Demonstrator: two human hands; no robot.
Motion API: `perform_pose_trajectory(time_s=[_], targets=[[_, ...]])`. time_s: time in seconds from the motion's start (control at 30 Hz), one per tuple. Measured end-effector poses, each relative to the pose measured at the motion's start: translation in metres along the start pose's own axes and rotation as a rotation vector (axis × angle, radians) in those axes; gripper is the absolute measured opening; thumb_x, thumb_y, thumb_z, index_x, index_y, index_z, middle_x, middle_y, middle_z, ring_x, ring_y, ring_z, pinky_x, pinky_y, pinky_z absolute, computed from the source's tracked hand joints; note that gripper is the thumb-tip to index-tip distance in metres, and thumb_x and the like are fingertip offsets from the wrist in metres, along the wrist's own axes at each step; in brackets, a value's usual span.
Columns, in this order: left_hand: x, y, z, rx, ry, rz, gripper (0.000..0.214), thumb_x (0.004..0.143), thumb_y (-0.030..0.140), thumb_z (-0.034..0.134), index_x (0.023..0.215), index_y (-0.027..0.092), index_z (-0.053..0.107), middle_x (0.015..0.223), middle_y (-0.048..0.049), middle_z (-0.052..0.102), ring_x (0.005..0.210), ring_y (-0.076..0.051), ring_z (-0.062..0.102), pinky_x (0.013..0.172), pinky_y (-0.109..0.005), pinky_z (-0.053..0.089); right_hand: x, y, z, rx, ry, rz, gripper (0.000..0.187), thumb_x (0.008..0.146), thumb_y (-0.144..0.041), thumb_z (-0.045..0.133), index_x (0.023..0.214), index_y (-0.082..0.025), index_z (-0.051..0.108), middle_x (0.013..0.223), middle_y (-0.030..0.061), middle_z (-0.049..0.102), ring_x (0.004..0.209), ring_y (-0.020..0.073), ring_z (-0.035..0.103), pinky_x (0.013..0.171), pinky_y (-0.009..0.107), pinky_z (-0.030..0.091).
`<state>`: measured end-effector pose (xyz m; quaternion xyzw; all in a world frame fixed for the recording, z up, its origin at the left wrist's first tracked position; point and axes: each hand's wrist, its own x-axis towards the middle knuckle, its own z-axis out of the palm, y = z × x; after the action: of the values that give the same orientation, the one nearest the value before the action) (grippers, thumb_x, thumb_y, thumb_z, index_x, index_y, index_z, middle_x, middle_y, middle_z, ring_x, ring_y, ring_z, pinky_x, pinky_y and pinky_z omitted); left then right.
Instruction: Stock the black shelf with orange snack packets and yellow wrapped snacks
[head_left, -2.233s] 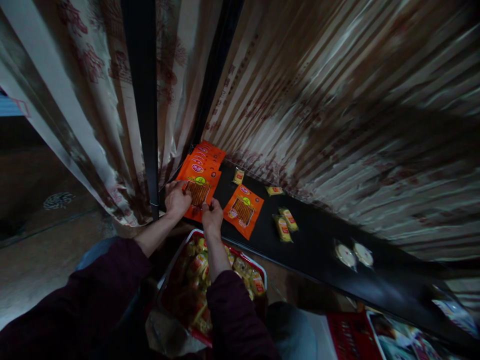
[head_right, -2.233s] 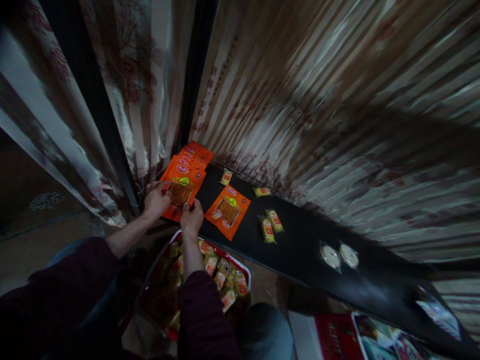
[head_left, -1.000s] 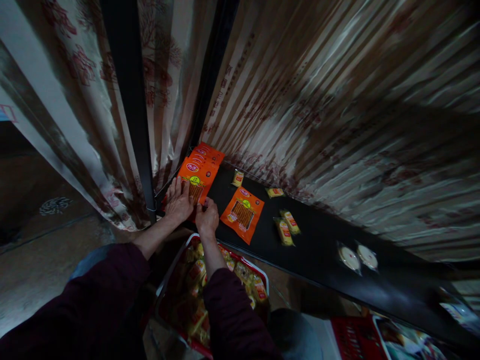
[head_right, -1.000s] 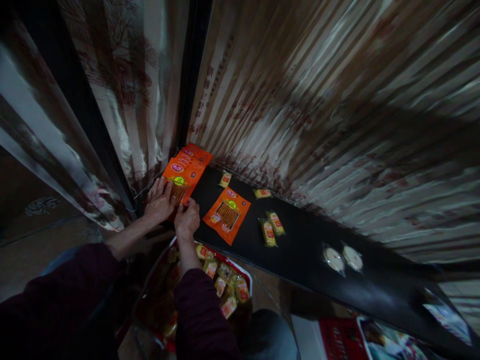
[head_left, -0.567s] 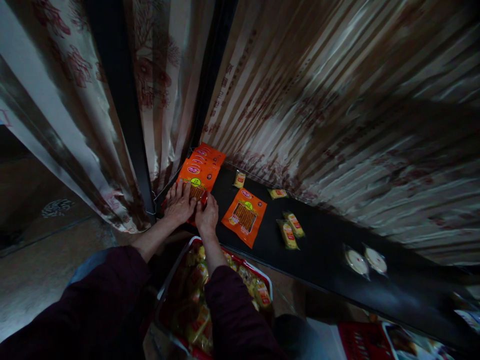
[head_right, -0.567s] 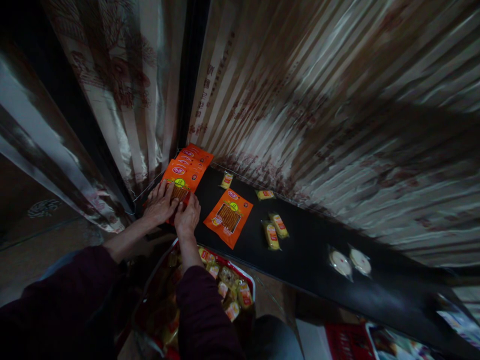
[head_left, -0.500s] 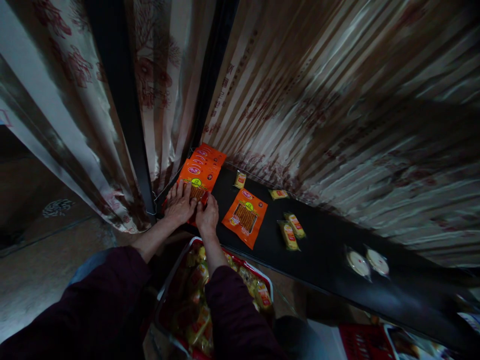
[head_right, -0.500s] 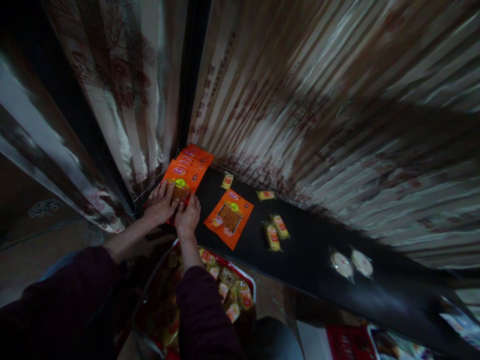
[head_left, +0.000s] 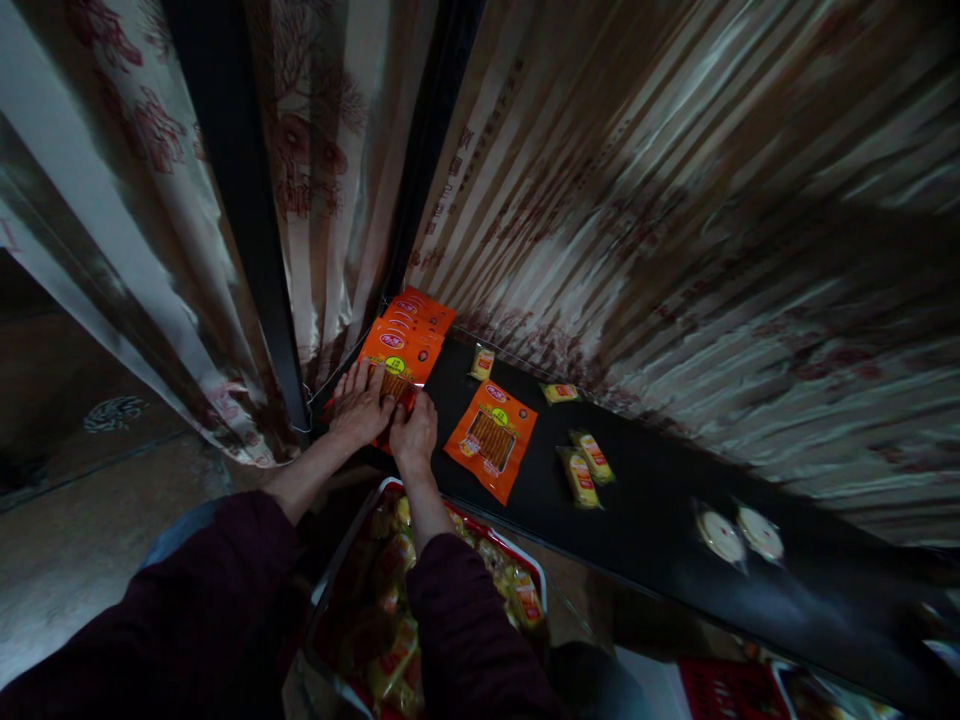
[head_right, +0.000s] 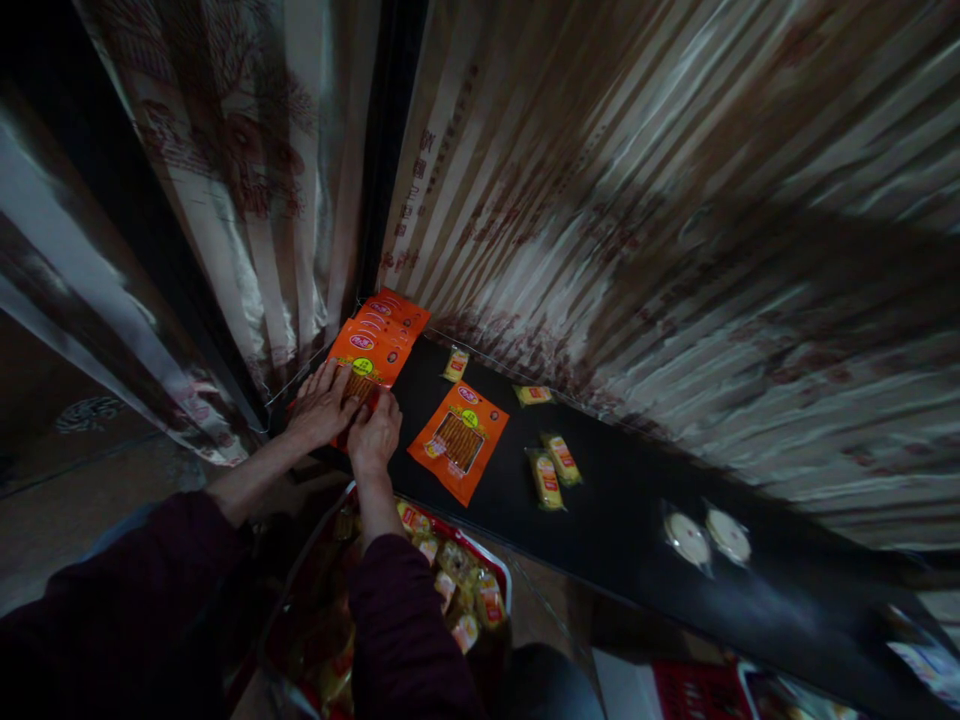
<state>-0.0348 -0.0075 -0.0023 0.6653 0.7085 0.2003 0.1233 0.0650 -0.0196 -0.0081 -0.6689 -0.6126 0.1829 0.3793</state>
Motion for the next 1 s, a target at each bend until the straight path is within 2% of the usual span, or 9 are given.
perform_pose_trajectory(time_s=[0.23,0.4,0.53,0.67,0.77,0.9,1.0], targets=[[0.002,0.001,-0.005,0.011,-0.001,0.007,0.060,0.087,0.035,0.040,0.143,0.014,0.034,0.153,-0.0140,0.026,0.142,-0.028,0.020,0.115,-0.045,0.018,-0.001,-0.005,-0.003,-0.014,-0.011,0.028,0.034,0.082,-0.014,0.049,0.116,-0.017,0.055,0.119,0.0109,0.060,0.111,0.0234,0.053,0.098,0.038,0.039],[-0.003,0.003,-0.003,0.018,0.073,0.019,0.059,0.086,0.033,0.043,0.140,0.012,0.039,0.152,-0.0170,0.028,0.143,-0.031,0.018,0.115,-0.049,0.015,0.000,-0.003,-0.006,0.000,-0.044,0.007,0.032,0.082,-0.015,0.050,0.114,-0.016,0.056,0.119,0.0107,0.060,0.111,0.0224,0.053,0.099,0.037,0.040],[-0.004,0.003,-0.001,-0.007,0.165,0.076,0.055,0.084,0.029,0.045,0.135,0.008,0.045,0.150,-0.0196,0.031,0.142,-0.032,0.018,0.114,-0.053,0.016,-0.005,-0.001,-0.008,0.015,-0.007,-0.022,0.032,0.084,-0.016,0.049,0.114,-0.017,0.058,0.122,0.0110,0.058,0.117,0.0207,0.050,0.101,0.036,0.039],[-0.004,0.008,-0.003,-0.127,0.285,0.211,0.041,0.082,0.021,0.046,0.120,0.013,0.059,0.146,-0.0141,0.041,0.142,-0.031,0.021,0.114,-0.054,0.020,-0.013,0.003,-0.016,-0.018,0.065,-0.046,0.030,0.084,-0.016,0.048,0.111,-0.016,0.062,0.126,0.0117,0.055,0.120,0.0215,0.048,0.102,0.037,0.039],[-0.009,0.022,-0.001,-0.226,0.322,0.377,0.035,0.082,0.014,0.043,0.111,0.015,0.063,0.141,-0.0107,0.048,0.141,-0.026,0.026,0.114,-0.048,0.028,-0.019,0.010,-0.030,-0.056,0.120,-0.074,0.032,0.085,-0.015,0.046,0.112,-0.016,0.063,0.129,0.0115,0.054,0.120,0.0215,0.047,0.102,0.037,0.039],[-0.024,0.050,0.012,-0.317,0.230,0.610,0.037,0.082,0.007,0.039,0.109,0.014,0.063,0.139,-0.0115,0.049,0.139,-0.022,0.031,0.110,-0.043,0.037,-0.022,0.029,-0.057,-0.173,0.197,-0.073,0.033,0.085,-0.015,0.046,0.112,-0.017,0.063,0.132,0.0111,0.052,0.120,0.0227,0.046,0.102,0.039,0.038],[-0.034,0.070,0.026,-0.332,0.120,0.685,0.038,0.081,0.005,0.039,0.108,0.015,0.063,0.142,-0.0101,0.045,0.138,-0.021,0.032,0.109,-0.041,0.040,-0.022,0.048,-0.079,-0.280,0.232,-0.031,0.030,0.086,-0.016,0.046,0.108,-0.017,0.066,0.132,0.0121,0.052,0.121,0.0246,0.045,0.103,0.041,0.036]])
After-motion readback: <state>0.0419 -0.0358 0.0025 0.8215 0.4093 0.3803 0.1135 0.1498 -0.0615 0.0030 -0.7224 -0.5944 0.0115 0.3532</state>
